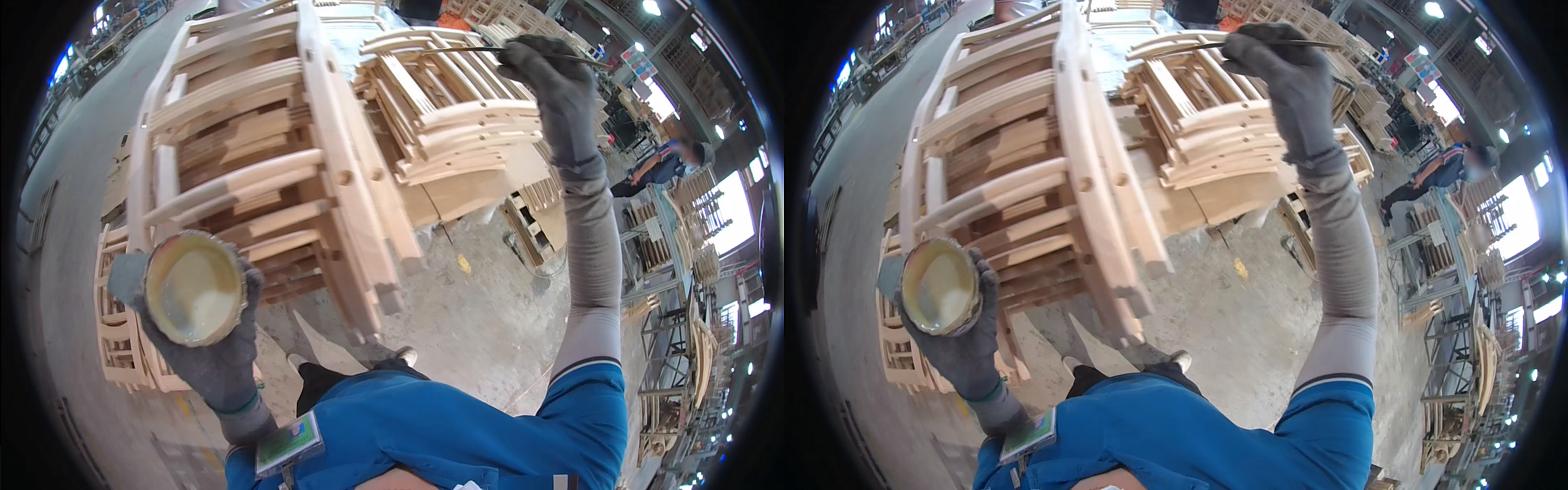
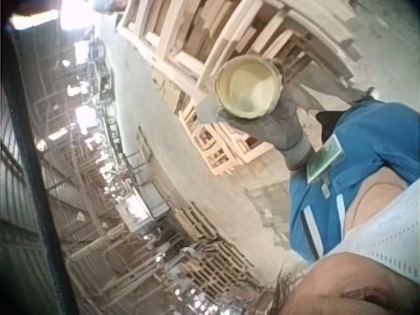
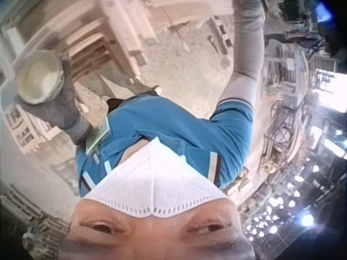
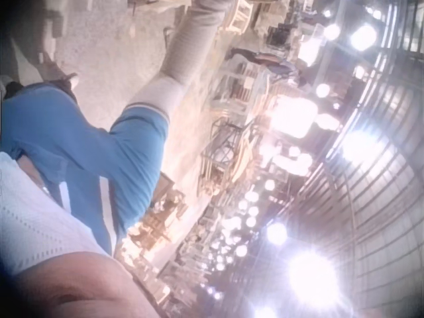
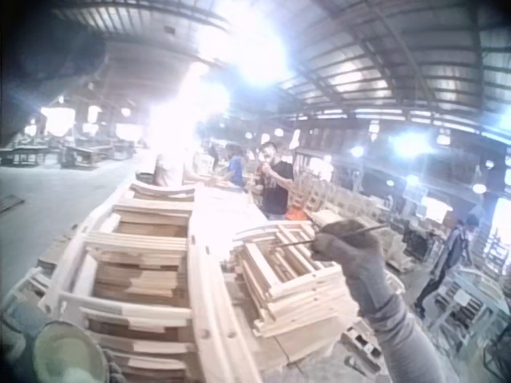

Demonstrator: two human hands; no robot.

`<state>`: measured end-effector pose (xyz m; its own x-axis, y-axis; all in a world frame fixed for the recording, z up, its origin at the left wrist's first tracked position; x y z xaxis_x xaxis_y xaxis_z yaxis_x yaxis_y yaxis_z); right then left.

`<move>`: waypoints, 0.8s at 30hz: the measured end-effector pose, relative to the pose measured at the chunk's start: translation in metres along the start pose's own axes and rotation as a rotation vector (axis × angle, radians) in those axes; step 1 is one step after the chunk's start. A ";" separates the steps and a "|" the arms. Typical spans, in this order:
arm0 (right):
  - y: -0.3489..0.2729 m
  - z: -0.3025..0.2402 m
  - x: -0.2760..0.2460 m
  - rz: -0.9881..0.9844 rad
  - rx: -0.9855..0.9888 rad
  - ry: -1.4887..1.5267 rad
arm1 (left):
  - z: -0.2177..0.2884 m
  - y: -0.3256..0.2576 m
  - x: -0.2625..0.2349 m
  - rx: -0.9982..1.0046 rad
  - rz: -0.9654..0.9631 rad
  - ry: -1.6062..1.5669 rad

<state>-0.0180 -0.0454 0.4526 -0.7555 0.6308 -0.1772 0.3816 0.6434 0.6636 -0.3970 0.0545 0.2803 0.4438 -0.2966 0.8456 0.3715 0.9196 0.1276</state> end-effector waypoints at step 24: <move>-0.150 0.023 -0.261 -0.091 0.012 -0.099 | -0.440 -0.029 0.250 -0.686 -0.375 -0.205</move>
<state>0.1341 -0.2967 0.3822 -0.7313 0.6090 -0.3072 0.3207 0.7045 0.6332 0.0623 -0.1596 0.2600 0.0570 -0.4399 0.8962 0.9132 0.3858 0.1313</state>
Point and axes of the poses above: each hand's wrist, its own y-axis towards the middle knuckle, its own x-axis out of the palm, z = x × y, the point moved 7 cm from there along y, towards the middle knuckle, and after that the axes turned 1 degree about -z, right-handed, at the moved point
